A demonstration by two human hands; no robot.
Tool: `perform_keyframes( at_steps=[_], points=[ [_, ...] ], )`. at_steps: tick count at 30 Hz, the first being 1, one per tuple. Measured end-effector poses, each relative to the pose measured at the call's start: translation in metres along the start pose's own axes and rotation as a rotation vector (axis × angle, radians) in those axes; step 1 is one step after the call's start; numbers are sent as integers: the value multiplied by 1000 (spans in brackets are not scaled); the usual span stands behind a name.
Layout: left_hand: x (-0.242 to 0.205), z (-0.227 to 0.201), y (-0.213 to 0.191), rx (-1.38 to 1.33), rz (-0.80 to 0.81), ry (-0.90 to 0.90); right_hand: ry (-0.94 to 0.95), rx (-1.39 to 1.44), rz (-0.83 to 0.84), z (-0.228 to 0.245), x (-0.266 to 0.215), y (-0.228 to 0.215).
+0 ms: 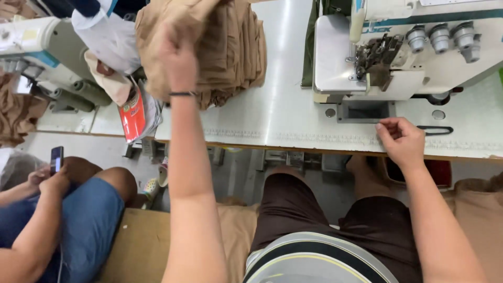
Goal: Aligning and folding tan fabric pieces on a sewing table
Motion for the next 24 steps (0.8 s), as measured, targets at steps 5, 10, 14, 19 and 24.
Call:
perform_keyframes(
  at_steps=[5, 10, 14, 19, 24],
  points=[
    [-67, -101, 77, -224, 333, 410, 18, 5, 20, -2, -2, 2],
    [-246, -83, 131, -146, 915, 365, 17, -129, 28, -23, -3, 4],
    [-262, -72, 109, -300, 929, 213, -71, 79, -76, 14, -11, 35],
    [-245, -43, 111, 116, 734, -1, -255, 20, 187, 116, -17, 112],
    [-210, -103, 156, 391, 742, -57, -358, -634, 149, 107, -25, 157]
  ],
)
Point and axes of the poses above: each hand's wrist, its own x-axis towards the middle knuckle, its own y-axis out of the palm, z = x × y, the point moved 7 cm from there along x, towards the middle knuckle, and after that the axes turned 9 degrees about y, right-handed, at the moved point
